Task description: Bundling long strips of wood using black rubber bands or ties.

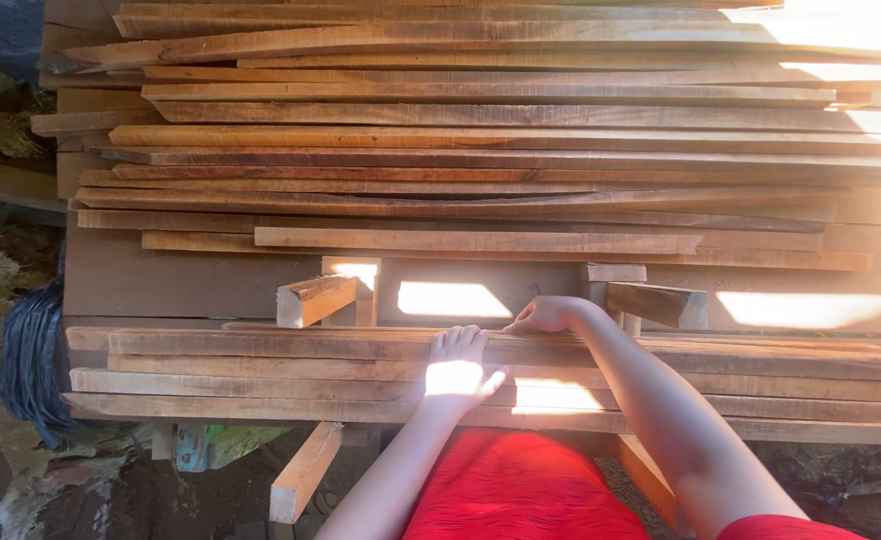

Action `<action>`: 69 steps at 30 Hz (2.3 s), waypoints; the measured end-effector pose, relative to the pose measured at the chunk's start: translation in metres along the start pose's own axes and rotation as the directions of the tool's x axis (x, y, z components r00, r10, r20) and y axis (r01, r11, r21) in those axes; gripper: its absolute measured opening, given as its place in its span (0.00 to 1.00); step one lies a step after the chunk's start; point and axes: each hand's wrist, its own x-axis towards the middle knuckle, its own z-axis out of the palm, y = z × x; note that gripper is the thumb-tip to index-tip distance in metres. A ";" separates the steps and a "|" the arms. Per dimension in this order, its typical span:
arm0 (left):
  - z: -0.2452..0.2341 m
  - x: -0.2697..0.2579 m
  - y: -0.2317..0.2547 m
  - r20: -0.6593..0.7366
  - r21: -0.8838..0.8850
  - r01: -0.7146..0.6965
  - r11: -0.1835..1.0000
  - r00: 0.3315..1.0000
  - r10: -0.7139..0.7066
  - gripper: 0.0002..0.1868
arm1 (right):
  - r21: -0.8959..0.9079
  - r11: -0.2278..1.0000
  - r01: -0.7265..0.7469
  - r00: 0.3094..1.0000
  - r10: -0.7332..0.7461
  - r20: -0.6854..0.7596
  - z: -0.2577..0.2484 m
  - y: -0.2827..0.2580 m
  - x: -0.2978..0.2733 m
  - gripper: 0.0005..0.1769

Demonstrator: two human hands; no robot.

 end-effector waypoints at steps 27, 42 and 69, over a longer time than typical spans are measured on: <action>-0.027 0.019 0.002 0.343 0.146 0.053 0.988 0.934 -0.101 0.35 | -0.110 0.984 0.140 0.574 -0.172 -0.800 0.076 -0.083 -0.065 0.30; 0.080 -0.186 -0.091 0.283 -0.779 0.546 0.308 0.744 -0.605 0.25 | 0.932 0.333 0.146 0.962 0.172 -0.212 0.254 0.066 -0.079 0.39; 0.065 -0.102 -0.106 0.598 -0.800 0.496 -0.337 0.697 -0.395 0.47 | 0.791 -0.391 0.470 0.857 0.417 -0.303 0.198 0.033 -0.017 0.34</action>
